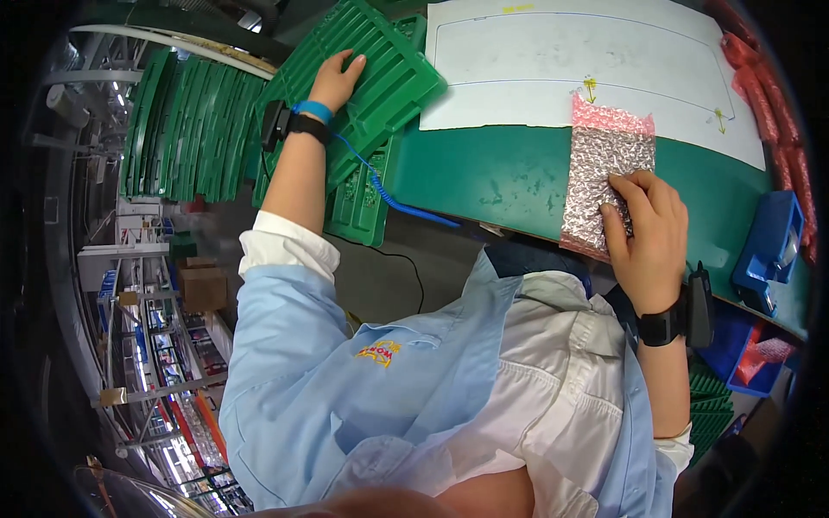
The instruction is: The person picks up a bubble wrap bag, removes a circuit board from a green tray, and slides it into the bag. They then fold the bag over the board and place the wrapped item onto a pile of similar red-wrapped packages.
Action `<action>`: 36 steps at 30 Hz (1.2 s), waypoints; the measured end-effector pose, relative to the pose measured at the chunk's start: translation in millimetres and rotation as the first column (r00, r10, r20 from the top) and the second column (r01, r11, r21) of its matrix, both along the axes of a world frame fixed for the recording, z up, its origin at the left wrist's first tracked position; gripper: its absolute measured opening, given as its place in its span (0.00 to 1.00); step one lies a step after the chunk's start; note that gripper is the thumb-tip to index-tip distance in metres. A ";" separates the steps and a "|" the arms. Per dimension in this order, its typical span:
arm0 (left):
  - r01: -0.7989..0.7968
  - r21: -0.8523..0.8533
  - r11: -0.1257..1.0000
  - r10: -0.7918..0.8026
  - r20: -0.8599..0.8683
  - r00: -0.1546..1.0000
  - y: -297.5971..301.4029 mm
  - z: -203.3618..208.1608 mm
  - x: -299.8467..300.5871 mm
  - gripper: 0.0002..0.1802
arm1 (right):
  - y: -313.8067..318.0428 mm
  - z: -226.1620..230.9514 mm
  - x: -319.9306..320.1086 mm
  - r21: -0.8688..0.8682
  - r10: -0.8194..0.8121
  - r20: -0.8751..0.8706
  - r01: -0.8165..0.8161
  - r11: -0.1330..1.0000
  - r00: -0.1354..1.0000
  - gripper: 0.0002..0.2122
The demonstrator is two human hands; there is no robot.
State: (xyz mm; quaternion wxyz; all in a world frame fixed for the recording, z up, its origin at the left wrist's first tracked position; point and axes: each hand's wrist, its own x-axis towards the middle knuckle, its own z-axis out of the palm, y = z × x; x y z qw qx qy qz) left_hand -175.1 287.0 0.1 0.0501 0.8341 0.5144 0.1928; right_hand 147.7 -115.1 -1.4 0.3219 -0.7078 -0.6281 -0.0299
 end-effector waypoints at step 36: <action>0.239 0.225 0.945 -0.263 0.087 0.961 -3.8 5.9 64.6 0.28 | -1.1 -2.9 -2.7 0.065 0.016 0.027 -0.017 0.998 1.000 0.10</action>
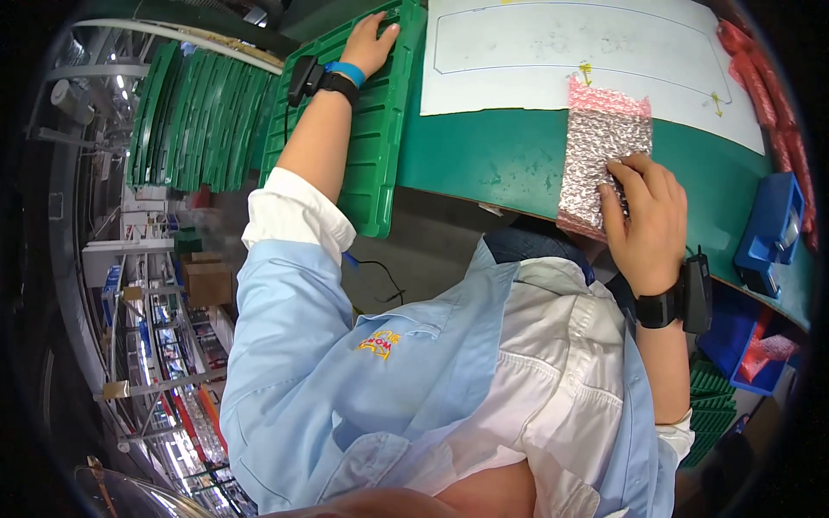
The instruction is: The person picks up a bubble wrap bag, removes a circuit board from a green tray, and slides it into the bag. They then fold the bag over the board and place the wrapped item onto a pile of similar red-wrapped packages.
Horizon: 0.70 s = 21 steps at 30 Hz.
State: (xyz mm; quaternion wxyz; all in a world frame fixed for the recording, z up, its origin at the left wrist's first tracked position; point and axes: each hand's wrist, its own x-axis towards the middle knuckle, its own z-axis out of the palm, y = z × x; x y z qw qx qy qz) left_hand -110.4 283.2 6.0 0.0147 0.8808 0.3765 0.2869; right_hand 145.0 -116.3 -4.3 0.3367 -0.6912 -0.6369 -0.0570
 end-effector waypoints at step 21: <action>-0.054 0.012 0.998 0.055 -0.145 0.988 53.1 18.7 0.7 0.17 | -0.9 0.2 -0.3 0.018 -0.026 -0.020 0.026 0.999 0.999 0.09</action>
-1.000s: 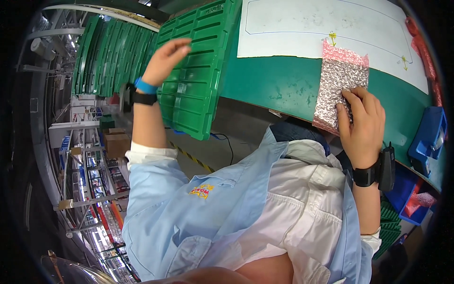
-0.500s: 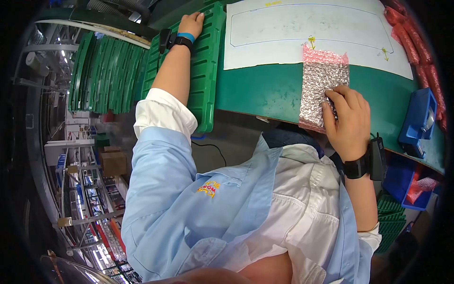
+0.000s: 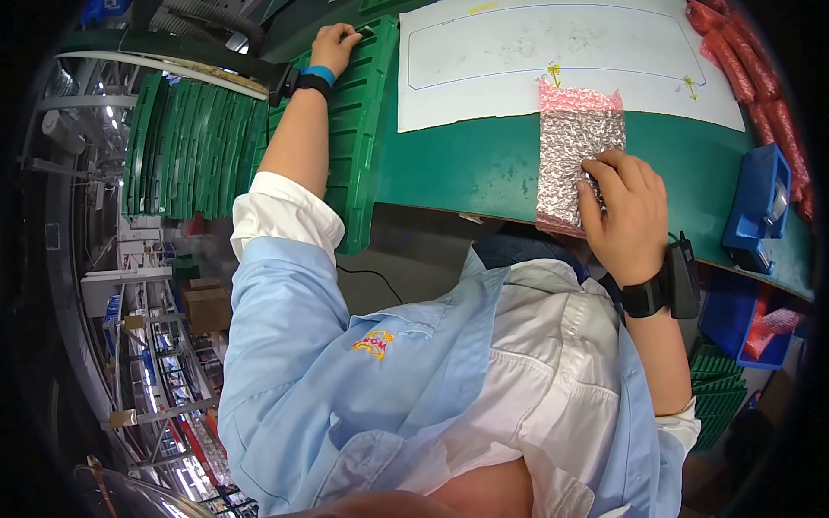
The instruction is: The person picks up a bubble wrap bag, removes a circuit board from a green tray, and slides it into the bag. They then fold the bag over the board and place the wrapped item onto a pile of similar red-wrapped packages.
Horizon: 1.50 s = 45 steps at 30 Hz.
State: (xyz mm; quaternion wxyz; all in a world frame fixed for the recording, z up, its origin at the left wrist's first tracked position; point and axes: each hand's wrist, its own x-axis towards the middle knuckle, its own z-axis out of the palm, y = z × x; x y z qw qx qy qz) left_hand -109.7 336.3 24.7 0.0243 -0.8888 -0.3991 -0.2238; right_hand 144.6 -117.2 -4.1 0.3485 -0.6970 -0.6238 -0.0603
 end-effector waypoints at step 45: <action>-0.352 0.452 0.820 0.345 0.101 0.933 -294.3 124.4 -112.2 0.13 | -5.1 -3.6 2.4 0.043 0.017 0.033 -0.018 0.999 0.999 0.10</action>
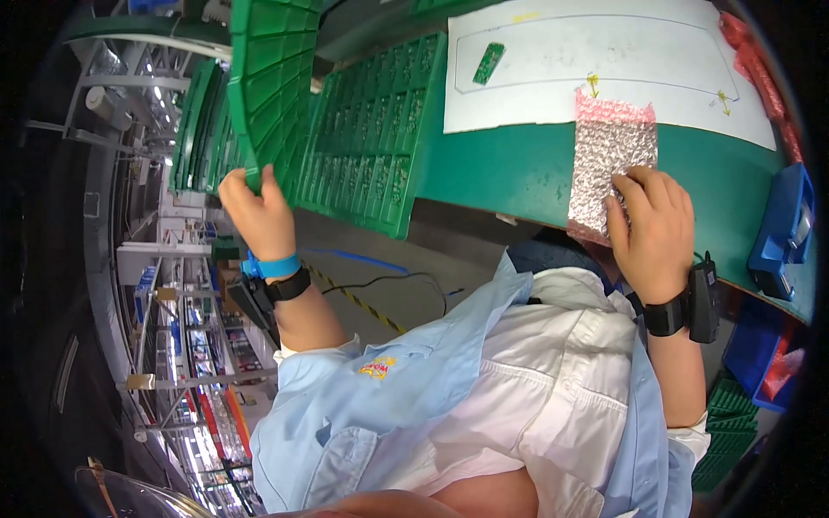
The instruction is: The person picks up a bubble wrap bag, removes a circuit board from a green tray, and slides it into the bag. They then fold the bag over the board and place the wrapped item onto a pile of similar red-wrapped packages.
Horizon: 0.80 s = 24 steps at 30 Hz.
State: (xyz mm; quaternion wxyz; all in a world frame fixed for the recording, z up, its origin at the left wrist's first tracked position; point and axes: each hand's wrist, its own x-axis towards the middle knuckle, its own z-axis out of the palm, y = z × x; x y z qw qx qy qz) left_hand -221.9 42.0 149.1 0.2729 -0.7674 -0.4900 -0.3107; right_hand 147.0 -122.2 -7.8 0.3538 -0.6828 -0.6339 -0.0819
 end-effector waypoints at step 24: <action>0.311 0.177 0.934 -0.279 -0.184 0.942 248.5 46.2 195.9 0.16 | 0.7 -0.5 -3.5 0.105 -0.003 -0.076 0.011 0.994 0.997 0.07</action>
